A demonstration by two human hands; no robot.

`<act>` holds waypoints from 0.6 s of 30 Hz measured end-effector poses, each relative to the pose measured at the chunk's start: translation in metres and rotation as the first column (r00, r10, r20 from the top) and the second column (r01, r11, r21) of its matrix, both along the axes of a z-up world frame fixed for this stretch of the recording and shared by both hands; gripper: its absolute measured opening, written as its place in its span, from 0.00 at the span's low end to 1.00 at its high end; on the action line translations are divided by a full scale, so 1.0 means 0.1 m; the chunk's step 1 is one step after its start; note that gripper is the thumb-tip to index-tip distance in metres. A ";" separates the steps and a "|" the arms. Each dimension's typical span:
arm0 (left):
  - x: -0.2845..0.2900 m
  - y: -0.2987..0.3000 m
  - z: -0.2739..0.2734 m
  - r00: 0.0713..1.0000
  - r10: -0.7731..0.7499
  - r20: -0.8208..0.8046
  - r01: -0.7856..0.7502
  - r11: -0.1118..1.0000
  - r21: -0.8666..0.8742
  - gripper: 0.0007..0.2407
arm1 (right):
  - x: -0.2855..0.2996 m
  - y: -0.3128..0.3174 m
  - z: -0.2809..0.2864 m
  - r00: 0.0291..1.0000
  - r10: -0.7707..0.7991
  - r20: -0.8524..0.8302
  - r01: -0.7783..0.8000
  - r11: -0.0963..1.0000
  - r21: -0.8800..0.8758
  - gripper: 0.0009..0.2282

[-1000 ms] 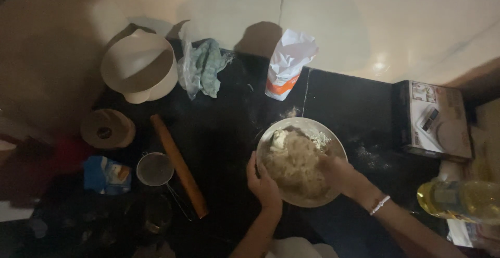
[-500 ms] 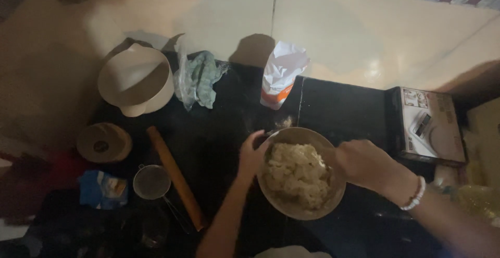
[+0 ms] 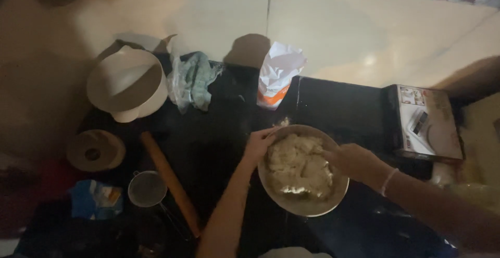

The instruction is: Mixing flour and liquids in a bowl using a spoon and then hands to form dough.

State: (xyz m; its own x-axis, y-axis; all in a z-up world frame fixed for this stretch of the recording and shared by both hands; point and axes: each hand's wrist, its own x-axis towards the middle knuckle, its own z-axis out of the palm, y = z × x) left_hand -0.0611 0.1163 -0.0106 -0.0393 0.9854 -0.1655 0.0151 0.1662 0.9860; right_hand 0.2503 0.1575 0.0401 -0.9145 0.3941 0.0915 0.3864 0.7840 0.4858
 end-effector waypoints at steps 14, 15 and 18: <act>0.40 -0.59 0.50 0.745 0.663 0.069 -0.665 0.747 0.012 0.11 | 0.35 -0.47 -0.09 0.631 -0.634 0.447 0.314 -0.318 -0.895 0.14; 0.44 -0.67 0.41 0.745 0.663 0.069 -0.665 0.746 0.014 0.11 | 0.27 -0.57 0.00 0.632 -0.634 0.445 0.313 -0.316 -0.896 0.14; 0.59 -0.86 0.17 0.729 0.678 0.095 -0.681 0.733 -0.009 0.19 | 0.20 -0.75 -0.11 0.525 -0.709 0.472 0.083 -0.509 -0.857 0.04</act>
State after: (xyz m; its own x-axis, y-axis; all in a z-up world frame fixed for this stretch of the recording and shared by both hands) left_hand -0.0025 0.0307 0.0067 -0.6868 0.7049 -0.1776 -0.1767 0.0751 0.9814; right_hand 0.2707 0.0826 0.0289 -0.3696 0.4922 -0.7881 0.6796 -0.4352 -0.5905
